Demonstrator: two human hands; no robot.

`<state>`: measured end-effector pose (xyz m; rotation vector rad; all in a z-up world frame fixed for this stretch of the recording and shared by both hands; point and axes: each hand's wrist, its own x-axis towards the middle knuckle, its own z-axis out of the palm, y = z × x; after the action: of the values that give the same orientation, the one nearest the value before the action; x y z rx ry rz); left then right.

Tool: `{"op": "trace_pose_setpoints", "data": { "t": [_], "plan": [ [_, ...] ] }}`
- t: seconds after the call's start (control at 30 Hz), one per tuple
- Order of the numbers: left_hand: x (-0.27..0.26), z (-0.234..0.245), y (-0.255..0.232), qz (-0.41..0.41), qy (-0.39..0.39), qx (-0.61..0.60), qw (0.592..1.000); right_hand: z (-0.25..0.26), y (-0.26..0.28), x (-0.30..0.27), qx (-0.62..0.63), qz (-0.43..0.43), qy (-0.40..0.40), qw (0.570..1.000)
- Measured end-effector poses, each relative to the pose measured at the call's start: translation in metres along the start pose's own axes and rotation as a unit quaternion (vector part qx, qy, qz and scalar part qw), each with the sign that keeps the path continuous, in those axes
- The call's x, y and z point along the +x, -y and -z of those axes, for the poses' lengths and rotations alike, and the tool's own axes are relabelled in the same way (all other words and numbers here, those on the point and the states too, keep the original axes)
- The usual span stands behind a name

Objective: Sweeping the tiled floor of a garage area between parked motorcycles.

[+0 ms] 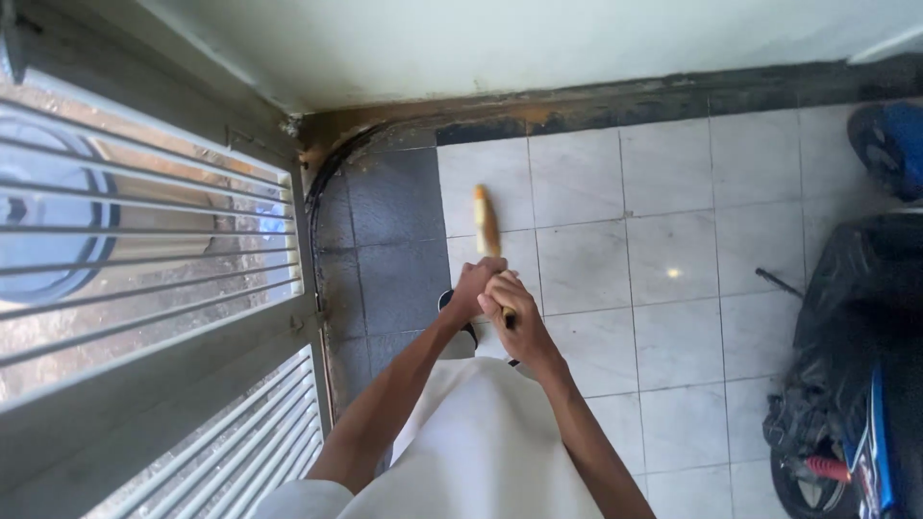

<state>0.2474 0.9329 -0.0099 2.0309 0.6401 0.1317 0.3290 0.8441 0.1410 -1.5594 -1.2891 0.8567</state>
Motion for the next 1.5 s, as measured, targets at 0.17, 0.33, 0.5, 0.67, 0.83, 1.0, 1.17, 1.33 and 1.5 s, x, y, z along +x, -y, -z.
{"op": "trace_pose_setpoints", "data": {
  "t": [0.17, 0.33, 0.5, 0.67, 0.83, 1.0, 1.17, 1.33, 1.5],
  "plan": [
    [-0.013, -0.037, 0.093, 0.053, -0.004, 0.073, 0.996, -0.011, -0.047, -0.015, 0.092, -0.068, -0.079, 0.99],
    [-0.003, -0.038, 0.079, 0.135, 0.097, 0.157, 0.974, 0.005, -0.114, -0.058, 0.159, -0.238, -0.118, 0.951],
    [0.014, -0.077, 0.034, 0.064, 0.171, 0.198, 0.963, 0.058, -0.094, -0.108, 0.383, -0.306, -0.342, 0.802],
    [0.031, -0.102, -0.107, -0.056, 0.292, 0.07, 0.952, 0.107, -0.084, -0.194, 0.345, -0.185, -0.519, 0.76],
    [0.03, -0.171, -0.11, -0.207, 0.258, -0.056, 0.942, 0.127, -0.057, -0.293, 0.279, -0.114, -0.658, 0.69],
    [0.024, -0.209, -0.045, -0.005, 0.385, 0.12, 0.915, 0.133, -0.046, -0.403, 0.134, -0.129, -0.785, 0.591],
    [0.022, -0.204, 0.057, 0.09, 0.396, 0.189, 0.894, 0.143, -0.036, -0.494, 0.036, -0.237, -0.851, 0.468],
    [0.046, -0.221, 0.056, 0.269, 0.394, 0.255, 0.841, 0.139, -0.057, -0.573, 0.014, -0.255, -0.896, 0.363],
    [0.067, -0.3, -0.016, 0.234, 0.437, 0.283, 0.821, 0.107, -0.117, -0.641, -0.031, -0.27, -0.923, 0.274]
  ]
}}
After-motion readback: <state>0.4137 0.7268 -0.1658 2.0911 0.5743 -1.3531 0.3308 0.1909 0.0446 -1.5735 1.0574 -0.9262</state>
